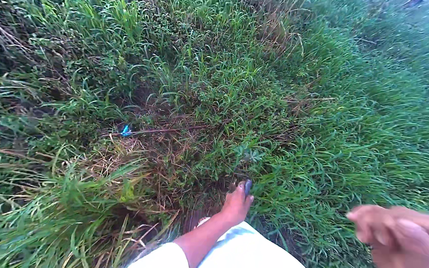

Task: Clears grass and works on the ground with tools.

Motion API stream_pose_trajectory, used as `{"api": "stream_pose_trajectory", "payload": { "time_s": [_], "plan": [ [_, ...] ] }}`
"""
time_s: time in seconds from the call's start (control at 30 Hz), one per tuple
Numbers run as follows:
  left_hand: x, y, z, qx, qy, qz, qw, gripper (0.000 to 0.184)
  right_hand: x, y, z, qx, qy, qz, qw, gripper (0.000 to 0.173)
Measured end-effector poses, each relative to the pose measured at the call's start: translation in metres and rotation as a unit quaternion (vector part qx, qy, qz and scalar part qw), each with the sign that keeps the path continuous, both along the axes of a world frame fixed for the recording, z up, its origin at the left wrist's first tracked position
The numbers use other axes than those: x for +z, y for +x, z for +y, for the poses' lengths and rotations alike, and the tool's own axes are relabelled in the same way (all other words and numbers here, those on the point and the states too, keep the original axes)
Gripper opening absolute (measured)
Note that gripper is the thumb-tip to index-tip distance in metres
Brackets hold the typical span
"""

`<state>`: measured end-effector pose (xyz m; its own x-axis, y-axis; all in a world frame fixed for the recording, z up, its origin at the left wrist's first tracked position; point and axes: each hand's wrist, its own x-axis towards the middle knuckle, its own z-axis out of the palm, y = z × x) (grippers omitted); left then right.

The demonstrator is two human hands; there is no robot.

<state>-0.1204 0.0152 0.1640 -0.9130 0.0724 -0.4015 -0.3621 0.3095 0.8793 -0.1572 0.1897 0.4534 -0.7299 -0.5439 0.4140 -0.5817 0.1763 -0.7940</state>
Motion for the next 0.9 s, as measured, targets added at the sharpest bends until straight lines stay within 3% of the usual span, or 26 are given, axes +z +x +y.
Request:
{"api": "stream_pose_trajectory", "payload": {
  "time_s": [0.03,0.1,0.17,0.23,0.33,0.43,0.53,0.6,0.77,0.83,0.9],
  "plan": [
    [0.003,0.001,0.003,-0.025,0.005,-0.005,1.000,0.063,-0.032,-0.009,-0.005,-0.063,0.012,-0.031,0.997,0.015],
    [0.006,0.000,0.013,-0.054,0.034,-0.007,0.998,0.063,-0.091,-0.023,-0.010,-0.137,0.054,-0.102,0.984,0.032],
    [0.002,0.000,0.029,-0.047,0.109,-0.005,0.993,0.058,-0.138,-0.034,-0.007,-0.180,0.121,-0.179,0.960,0.038],
    [-0.001,0.001,0.042,-0.038,0.209,-0.026,0.977,0.053,-0.173,-0.038,-0.004,-0.213,0.167,-0.250,0.930,0.035],
    [-0.008,0.001,0.056,-0.057,0.319,-0.081,0.943,0.045,-0.206,-0.039,-0.002,-0.244,0.157,-0.317,0.903,0.028],
    [-0.014,0.002,0.066,-0.075,0.308,-0.094,0.944,0.037,-0.223,-0.036,-0.007,-0.254,0.162,-0.406,0.862,0.031],
    [-0.005,0.003,0.069,-0.080,0.194,-0.071,0.975,0.044,-0.233,-0.031,-0.012,-0.273,0.193,-0.445,0.831,0.039],
    [0.009,0.003,0.069,-0.095,0.154,-0.045,0.982,0.051,-0.226,-0.030,-0.021,-0.302,0.217,-0.414,0.831,0.037],
    [0.056,0.007,0.069,-0.113,0.195,0.022,0.974,0.040,-0.178,-0.028,-0.029,-0.295,0.289,-0.328,0.850,0.025],
    [0.047,0.002,0.078,-0.109,0.205,0.026,0.972,0.039,-0.184,-0.032,-0.021,-0.288,0.298,-0.330,0.848,0.026],
    [0.013,-0.001,0.095,-0.103,0.216,0.028,0.971,0.041,-0.215,-0.037,-0.005,-0.281,0.307,-0.361,0.834,0.028]
  ]
}}
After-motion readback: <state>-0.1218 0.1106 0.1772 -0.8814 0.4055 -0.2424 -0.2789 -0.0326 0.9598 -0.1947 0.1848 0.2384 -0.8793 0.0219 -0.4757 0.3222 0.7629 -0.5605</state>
